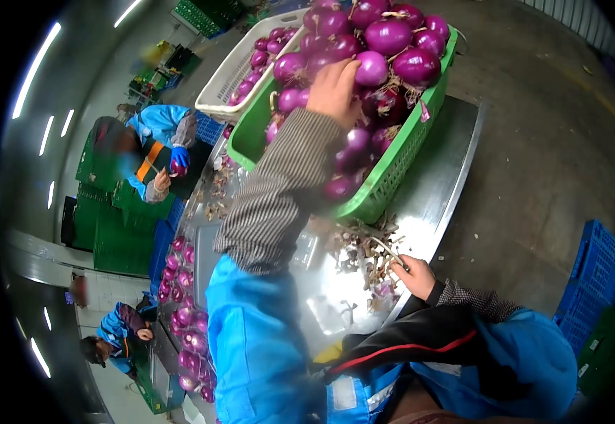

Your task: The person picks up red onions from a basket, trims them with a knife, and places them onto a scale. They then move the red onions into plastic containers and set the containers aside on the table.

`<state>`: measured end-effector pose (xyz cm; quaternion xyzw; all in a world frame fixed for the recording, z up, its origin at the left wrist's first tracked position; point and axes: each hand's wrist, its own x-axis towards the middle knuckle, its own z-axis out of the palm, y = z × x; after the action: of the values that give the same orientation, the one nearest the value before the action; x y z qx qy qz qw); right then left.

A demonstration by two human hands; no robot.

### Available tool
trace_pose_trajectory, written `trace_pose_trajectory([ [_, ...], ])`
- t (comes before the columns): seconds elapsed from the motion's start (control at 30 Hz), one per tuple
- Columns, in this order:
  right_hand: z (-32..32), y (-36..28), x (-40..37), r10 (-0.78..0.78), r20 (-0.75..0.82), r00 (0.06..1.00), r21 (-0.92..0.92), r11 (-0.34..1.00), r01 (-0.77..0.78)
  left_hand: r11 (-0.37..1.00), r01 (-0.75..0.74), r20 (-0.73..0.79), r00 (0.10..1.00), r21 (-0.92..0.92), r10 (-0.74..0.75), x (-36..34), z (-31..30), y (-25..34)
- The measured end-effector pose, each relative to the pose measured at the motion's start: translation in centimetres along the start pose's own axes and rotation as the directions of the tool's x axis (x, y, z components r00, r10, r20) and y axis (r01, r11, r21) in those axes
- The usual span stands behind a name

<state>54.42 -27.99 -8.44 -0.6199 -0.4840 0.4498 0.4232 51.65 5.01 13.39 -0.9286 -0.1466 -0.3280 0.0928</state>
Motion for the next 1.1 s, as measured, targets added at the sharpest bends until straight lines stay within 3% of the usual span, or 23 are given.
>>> trace_pose_trajectory([
  [0.13, -1.6, 2.0, 0.3, -0.031, -0.117, 0.993, 0.076, 0.996, 0.04, 0.941, 0.136, 0.323, 0.916, 0.31, -0.239, 4.9, 3.6, 0.4],
  [0.23, -2.8, 1.6, 0.5, -0.078, -0.177, 0.981, 0.124, 0.987, 0.101, 0.914, 0.162, 0.489, 0.803, 0.372, -0.341, 7.1, 3.5, 0.6],
  [0.37, -3.4, 0.7, 0.3, -0.102, -0.171, 0.98, 0.104, 0.987, 0.12, 0.934, 0.17, 0.436, 0.848, 0.314, -0.301, 6.3, 1.9, 0.7],
  [0.47, -4.0, -0.1, 0.3, -0.147, -0.159, 0.976, 0.054, 0.986, 0.157, 0.905, 0.261, 0.316, 0.874, 0.336, -0.37, 5.2, 0.4, 1.3],
  [0.5, -4.2, -0.3, 0.3, -0.161, -0.167, 0.973, 0.046, 0.984, 0.171, 0.933, 0.317, 0.273, 0.894, 0.171, -0.354, 4.4, -0.5, 0.7],
  [0.53, -4.4, -0.5, 0.3, -0.176, -0.175, 0.969, 0.038, 0.982, 0.185, 0.951, 0.308, 0.106, 0.946, 0.01, -0.308, 3.3, -1.1, 0.5],
  [0.6, -4.9, 0.0, 0.4, -0.2, -0.205, 0.958, -0.01, 0.979, 0.202, 0.792, 0.555, 0.095, 0.829, -0.255, -0.551, 0.5, -2.7, 0.9],
  [0.63, -5.6, -1.3, 0.4, -0.152, -0.177, 0.972, 0.005, 0.988, 0.155, 0.706, 0.634, 0.198, 0.772, -0.315, -0.604, -1.4, -3.5, 0.4],
  [0.67, -6.4, -2.9, 0.4, -0.104, -0.149, 0.983, 0.017, 0.994, 0.108, 0.517, 0.672, 0.335, 0.726, -0.53, -0.601, -2.5, -6.1, 2.2],
  [0.73, -7.3, -5.3, 0.8, -0.172, -0.186, 0.967, 0.041, 0.982, 0.182, -0.058, 0.624, 0.527, 0.603, -0.78, -0.6, -7.0, -6.7, 3.5],
  [0.77, -7.9, -6.5, 1.0, -0.173, -0.157, 0.972, -0.033, 0.985, 0.17, -0.201, 0.569, 0.569, 0.598, -0.798, -0.564, -8.8, -7.7, 5.0],
  [0.8, -7.9, -7.3, 1.3, -0.298, -0.192, 0.935, -0.092, 0.954, 0.285, -0.342, 0.502, 0.605, 0.599, -0.794, -0.525, -10.6, -8.6, 6.7],
  [0.83, -8.0, -8.7, 1.5, -0.396, -0.198, 0.897, -0.157, 0.916, 0.37, -0.409, 0.455, 0.612, 0.609, -0.791, -0.505, -12.1, -9.4, 8.6],
  [0.87, -7.9, -10.4, 1.6, -0.488, -0.196, 0.851, -0.219, 0.867, 0.447, -0.393, 0.487, 0.626, 0.597, -0.78, -0.502, -12.5, -11.2, 11.0],
  [0.97, -7.3, -13.9, 1.8, -0.707, -0.086, 0.702, -0.451, 0.656, 0.605, -0.424, 0.557, 0.697, 0.505, -0.714, -0.509, -16.7, -12.8, 14.2],
  [1.0, -6.9, -14.6, 1.7, -0.761, -0.052, 0.646, -0.521, 0.573, 0.633, -0.431, 0.569, 0.714, 0.572, -0.7, -0.403, -18.3, -13.0, 14.3],
  [1.1, -5.7, -16.0, 1.0, -0.791, 0.09, 0.605, -0.591, 0.446, 0.672, -0.396, 0.572, 0.693, 0.545, -0.719, -0.471, -20.7, -14.0, 17.0],
])
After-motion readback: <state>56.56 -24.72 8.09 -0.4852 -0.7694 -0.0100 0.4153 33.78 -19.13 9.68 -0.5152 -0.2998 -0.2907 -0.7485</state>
